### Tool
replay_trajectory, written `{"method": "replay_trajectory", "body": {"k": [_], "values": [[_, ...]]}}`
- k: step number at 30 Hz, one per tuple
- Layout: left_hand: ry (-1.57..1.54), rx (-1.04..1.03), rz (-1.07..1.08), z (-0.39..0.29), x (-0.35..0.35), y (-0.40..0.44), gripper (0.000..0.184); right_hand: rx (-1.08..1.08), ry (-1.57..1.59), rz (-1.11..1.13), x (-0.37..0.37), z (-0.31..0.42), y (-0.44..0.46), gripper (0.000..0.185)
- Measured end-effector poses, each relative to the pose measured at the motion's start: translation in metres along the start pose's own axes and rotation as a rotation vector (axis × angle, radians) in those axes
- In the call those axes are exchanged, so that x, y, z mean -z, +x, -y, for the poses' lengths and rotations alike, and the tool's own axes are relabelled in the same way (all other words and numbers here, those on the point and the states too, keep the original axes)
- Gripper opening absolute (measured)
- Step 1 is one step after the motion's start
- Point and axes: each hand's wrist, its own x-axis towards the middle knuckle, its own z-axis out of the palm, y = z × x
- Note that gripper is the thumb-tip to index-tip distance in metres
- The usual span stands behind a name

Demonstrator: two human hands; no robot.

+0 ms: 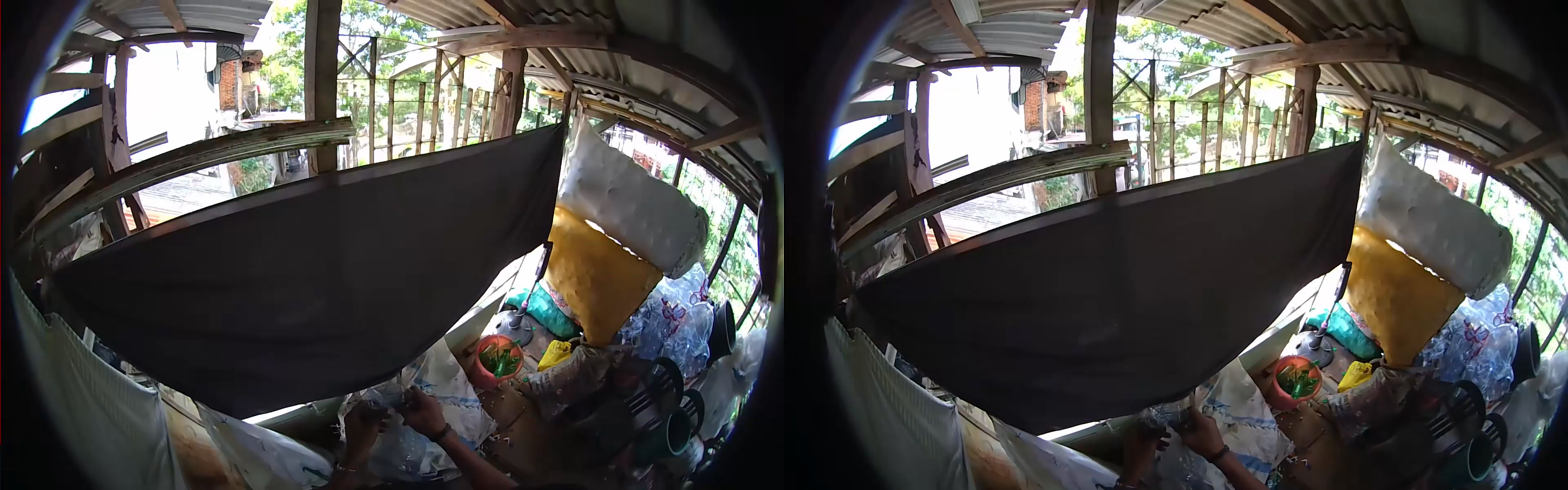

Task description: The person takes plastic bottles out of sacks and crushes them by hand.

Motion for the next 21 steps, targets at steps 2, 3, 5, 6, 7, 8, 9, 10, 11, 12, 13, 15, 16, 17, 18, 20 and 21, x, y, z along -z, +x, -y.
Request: {"method": "replay_trajectory", "body": {"k": [2,3,5,6,7,8,9,10,11,12,13,15,16,17,18,20,21], "values": [[0.027,0.015,0.195,0.016,-0.004,0.016,0.021,0.033,0.075,0.042,0.018,-0.017,0.003,0.031],[0.023,0.001,0.203,-0.001,-0.017,0.016,0.021,0.041,0.158,0.099,0.029,-0.025,0.003,0.033],[-0.261,-0.128,0.126,-0.043,-0.046,0.001,0.02,0.083,0.06,0.154,0.055,-0.032,0.008,0.036],[-0.19,-0.091,0.139,-0.041,-0.05,0.008,0.017,0.11,-0.024,0.223,0.068,-0.032,0.006,0.038],[-0.193,-0.087,0.128,-0.038,-0.059,0.011,0.017,0.109,-0.024,0.235,0.078,-0.031,0.004,0.038],[-0.073,-0.124,0.176,-0.036,-0.065,0.014,0.016,0.209,0.079,0.275,0.087,-0.029,0.003,0.04],[0.051,-0.156,0.223,-0.038,-0.07,0.014,0.015,0.307,0.189,0.313,0.094,-0.027,0.004,0.041],[0.059,-0.147,0.21,-0.044,-0.076,0.012,0.015,0.304,0.202,0.324,0.101,-0.029,0.005,0.041],[0.096,-0.149,0.199,-0.052,-0.086,0.011,0.016,0.152,0.331,0.441,0.111,-0.033,0.006,0.039],[0.132,-0.152,0.192,-0.058,-0.096,0.011,0.017,-0.003,0.454,0.553,0.119,-0.035,0.008,0.037],[0.137,-0.147,0.193,-0.06,-0.105,0.012,0.017,-0.006,0.461,0.552,0.125,-0.04,0.013,0.037],[0.481,-0.355,0.057,-0.06,-0.123,0.015,0.013,-0.092,0.325,0.492,0.134,-0.051,0.024,0.034],[0.498,-0.35,0.07,-0.048,-0.134,0.021,0.013,-0.015,0.357,0.411,0.135,-0.053,0.024,0.03],[0.445,-0.423,-0.025,-0.027,-0.145,0.031,0.013,-0.021,0.378,0.393,0.133,-0.063,0.024,0.03],[0.39,-0.499,-0.114,-0.014,-0.151,0.039,0.013,0.133,0.281,0.261,0.129,-0.077,0.026,0.029],[0.313,-0.422,-0.059,-0.006,-0.16,0.05,0.012,0.269,0.181,0.088,0.135,-0.088,0.029,0.027],[0.218,-0.335,-0.037,-0.006,-0.168,0.054,0.012,0.343,0.127,0.055,0.145,-0.087,0.031,0.025]]}}
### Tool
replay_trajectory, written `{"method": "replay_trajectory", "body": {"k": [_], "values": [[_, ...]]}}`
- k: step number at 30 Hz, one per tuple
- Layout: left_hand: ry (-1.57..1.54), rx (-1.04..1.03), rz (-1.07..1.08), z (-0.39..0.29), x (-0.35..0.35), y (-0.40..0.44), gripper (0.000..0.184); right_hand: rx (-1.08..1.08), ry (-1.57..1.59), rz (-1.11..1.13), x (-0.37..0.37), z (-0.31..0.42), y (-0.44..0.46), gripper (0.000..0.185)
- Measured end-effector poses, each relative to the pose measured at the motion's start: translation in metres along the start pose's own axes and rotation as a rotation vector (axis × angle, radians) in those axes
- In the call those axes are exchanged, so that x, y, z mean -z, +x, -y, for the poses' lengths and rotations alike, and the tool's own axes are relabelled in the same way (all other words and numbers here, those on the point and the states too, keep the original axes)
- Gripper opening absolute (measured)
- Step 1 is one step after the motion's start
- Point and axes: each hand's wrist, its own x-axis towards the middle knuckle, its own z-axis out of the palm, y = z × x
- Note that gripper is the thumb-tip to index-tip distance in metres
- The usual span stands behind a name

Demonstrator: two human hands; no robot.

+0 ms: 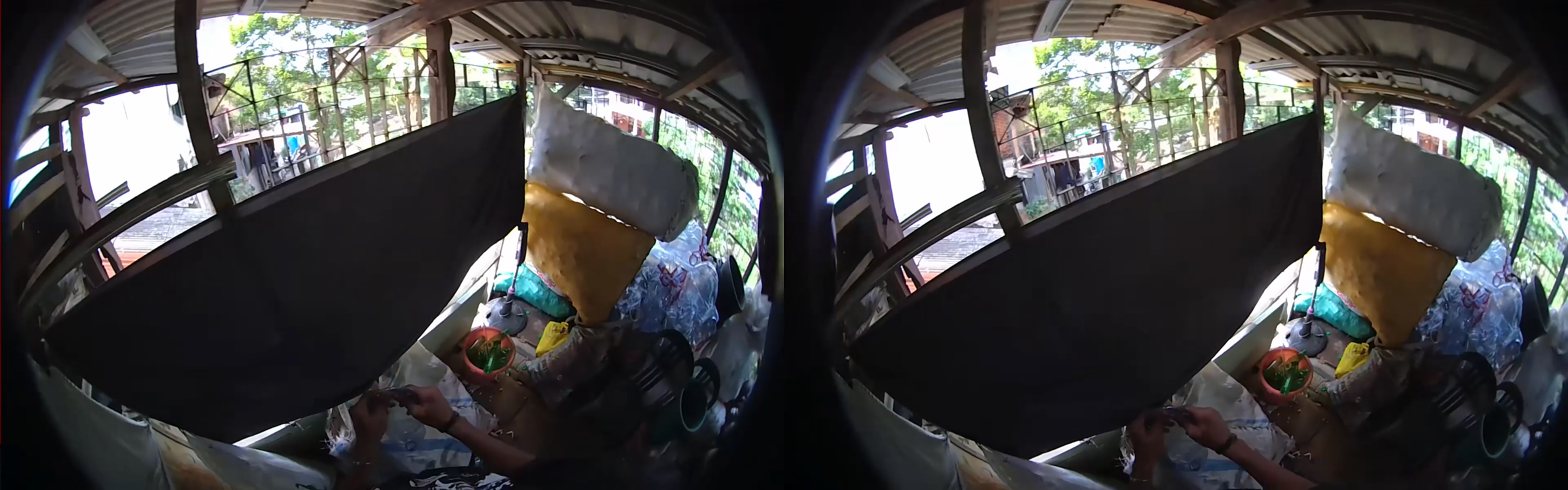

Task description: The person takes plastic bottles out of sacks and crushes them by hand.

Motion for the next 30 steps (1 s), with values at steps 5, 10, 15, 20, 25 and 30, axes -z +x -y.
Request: {"method": "replay_trajectory", "body": {"k": [5,10,15,20,25,30], "values": [[-0.308,0.233,0.264,-0.011,-0.008,0.0,0.027,-0.196,0.228,0.096,0.029,-0.025,-0.01,0.02],[-0.558,0.352,0.443,-0.008,-0.025,-0.012,0.031,-0.105,0.187,0.232,0.062,-0.025,-0.003,0.02],[-0.527,0.359,0.216,-0.009,-0.047,-0.022,0.029,-0.223,0.143,0.091,0.06,-0.034,-0.017,0.027],[-0.409,0.328,0.118,0.01,-0.048,-0.027,0.023,-0.631,0.381,0.329,0.058,-0.038,-0.04,0.04],[-0.344,0.4,0.122,-0.029,-0.037,-0.027,0.026,-0.638,0.365,0.162,0.033,-0.021,-0.038,0.032],[-0.083,0.253,-0.011,-0.017,0.001,-0.029,0.03,-0.633,0.301,-0.049,-0.028,-0.003,-0.034,0.027]]}}
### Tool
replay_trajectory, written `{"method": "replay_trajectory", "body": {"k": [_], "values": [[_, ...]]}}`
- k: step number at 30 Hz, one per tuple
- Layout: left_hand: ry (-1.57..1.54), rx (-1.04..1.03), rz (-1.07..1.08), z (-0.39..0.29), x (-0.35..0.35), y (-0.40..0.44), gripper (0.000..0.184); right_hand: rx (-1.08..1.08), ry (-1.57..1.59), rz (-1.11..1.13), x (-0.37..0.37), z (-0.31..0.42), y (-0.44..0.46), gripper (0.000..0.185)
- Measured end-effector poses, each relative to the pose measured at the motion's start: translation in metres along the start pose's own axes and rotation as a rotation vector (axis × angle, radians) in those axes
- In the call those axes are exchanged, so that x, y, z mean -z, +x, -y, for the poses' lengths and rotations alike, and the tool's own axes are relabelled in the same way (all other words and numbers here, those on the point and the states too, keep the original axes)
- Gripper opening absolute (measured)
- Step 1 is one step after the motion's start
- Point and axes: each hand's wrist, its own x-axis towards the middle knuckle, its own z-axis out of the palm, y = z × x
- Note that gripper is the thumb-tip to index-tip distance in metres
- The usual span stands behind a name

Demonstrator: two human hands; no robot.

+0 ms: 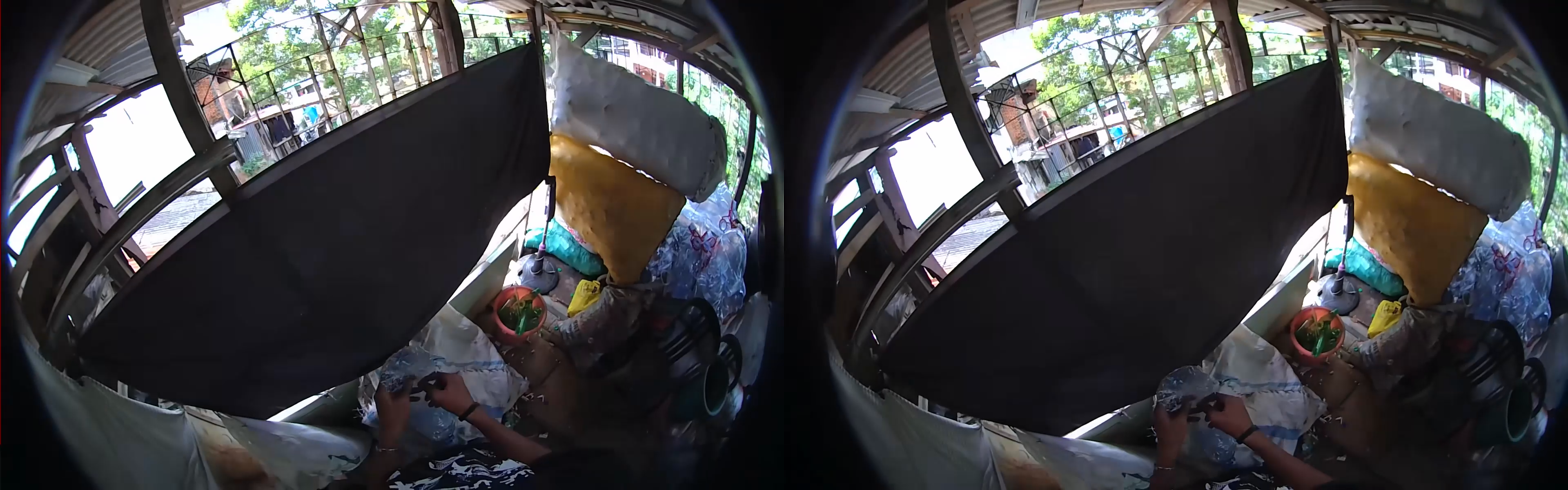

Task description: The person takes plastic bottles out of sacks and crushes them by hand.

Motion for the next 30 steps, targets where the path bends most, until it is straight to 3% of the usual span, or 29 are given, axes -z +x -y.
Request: {"method": "replay_trajectory", "body": {"k": [3,5,10,12,14,15,17,18,20,22,24,26,27,28,29,30], "values": [[-0.105,0.132,0.062,-0.012,0.044,-0.003,0.03,-0.085,0.09,0.062,-0.026,-0.002,0.006,0.03],[-0.135,0.373,0.3,-0.01,0.079,-0.014,0.03,-0.072,0.093,0.139,-0.042,0.005,0.01,0.032],[-0.252,0.408,0.268,0.019,0.136,-0.05,0.031,-0.021,0.027,0.473,-0.081,0.002,0.015,0.039],[-0.256,0.399,0.241,0.03,0.154,-0.052,0.032,-0.085,-0.14,0.662,-0.096,0.006,0.005,0.035],[-0.216,0.265,0.223,0.009,0.166,-0.074,0.024,-0.397,0.171,0.743,-0.103,-0.016,-0.009,0.043],[-0.204,0.214,0.218,-0.002,0.172,-0.087,0.022,-0.36,0.096,0.761,-0.108,-0.031,-0.011,0.044],[0.378,-0.513,0.317,-0.012,0.183,-0.111,0.042,-0.349,0.079,0.678,-0.119,-0.073,-0.016,0.04],[0.171,-0.238,0.389,0.054,0.191,-0.099,0.033,-0.345,0.065,0.671,-0.127,-0.107,-0.012,0.04],[-0.305,0.336,0.315,0.182,0.206,-0.075,0.021,0.843,-0.969,0.533,-0.141,-0.169,-0.003,0.03],[-0.291,0.332,0.297,0.167,0.209,-0.084,0.021,0.767,-0.984,0.452,-0.169,-0.159,-0.015,0.022],[-0.239,0.303,0.248,0.116,0.21,-0.085,0.021,0.549,-1.176,0.13,-0.193,-0.106,-0.039,0.018],[-0.186,0.286,0.208,0.069,0.218,-0.084,0.022,0.46,-1.099,0.153,-0.197,-0.072,-0.042,0.023],[-0.163,0.286,0.195,0.049,0.223,-0.085,0.022,0.137,-0.758,0.179,-0.195,-0.056,-0.042,0.024],[-0.315,0.416,0.268,0.032,0.227,-0.083,0.023,-0.171,-0.41,0.197,-0.194,-0.049,-0.045,0.027],[-0.392,0.479,0.307,0.034,0.231,-0.083,0.023,-0.178,-0.401,0.195,-0.193,-0.05,-0.049,0.027],[-0.466,0.546,0.344,0.035,0.235,-0.083,0.023,-0.19,-0.087,0.174,-0.189,-0.053,-0.049,0.029]]}}
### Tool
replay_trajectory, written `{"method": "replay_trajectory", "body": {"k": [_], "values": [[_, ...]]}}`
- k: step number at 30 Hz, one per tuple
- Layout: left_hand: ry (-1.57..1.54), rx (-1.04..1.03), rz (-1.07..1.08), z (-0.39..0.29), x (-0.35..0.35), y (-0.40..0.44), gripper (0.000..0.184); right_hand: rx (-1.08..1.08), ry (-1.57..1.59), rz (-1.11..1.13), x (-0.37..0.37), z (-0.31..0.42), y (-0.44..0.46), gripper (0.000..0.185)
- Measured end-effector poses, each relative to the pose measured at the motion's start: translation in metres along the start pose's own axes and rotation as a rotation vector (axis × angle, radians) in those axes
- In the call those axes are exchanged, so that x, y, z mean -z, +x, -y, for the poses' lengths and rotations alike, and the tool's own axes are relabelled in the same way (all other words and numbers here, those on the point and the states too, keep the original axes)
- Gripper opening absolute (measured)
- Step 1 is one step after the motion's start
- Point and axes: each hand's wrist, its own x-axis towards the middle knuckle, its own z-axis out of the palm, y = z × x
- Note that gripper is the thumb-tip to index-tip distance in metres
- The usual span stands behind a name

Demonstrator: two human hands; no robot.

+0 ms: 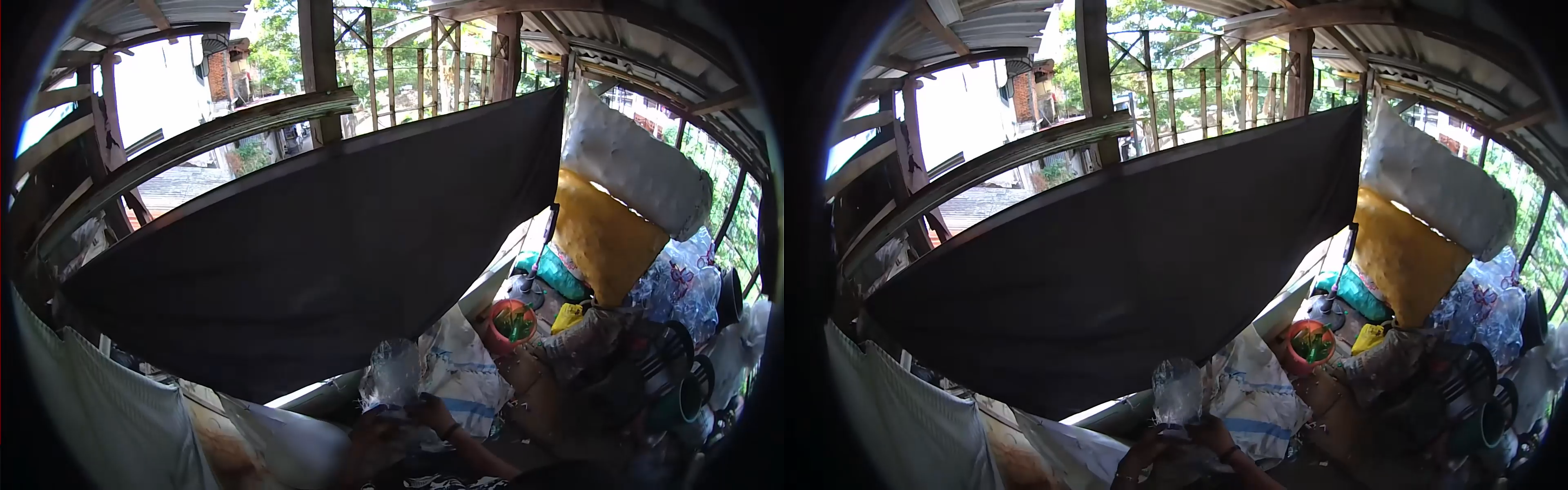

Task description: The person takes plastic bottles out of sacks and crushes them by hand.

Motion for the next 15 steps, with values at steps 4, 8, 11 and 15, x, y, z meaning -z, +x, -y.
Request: {"method": "replay_trajectory", "body": {"k": [4,8,11,15], "values": [[0.152,-0.129,0.145,0.009,0.006,0.011,0.025,-0.085,0.556,0.108,0.007,-0.05,0.02,0.041],[0.441,-0.281,0.08,0.047,0.02,0.04,0.026,-0.273,0.88,0.312,0.018,-0.092,0.031,0.054],[0.323,-0.319,0.048,0.074,0.016,0.05,0.03,0.045,-0.366,-0.092,0.02,-0.034,-0.019,0.062],[0.417,-0.18,-0.017,0.083,0.01,0.068,0.036,-0.019,-0.466,-0.265,0.02,-0.039,-0.02,0.066]]}}
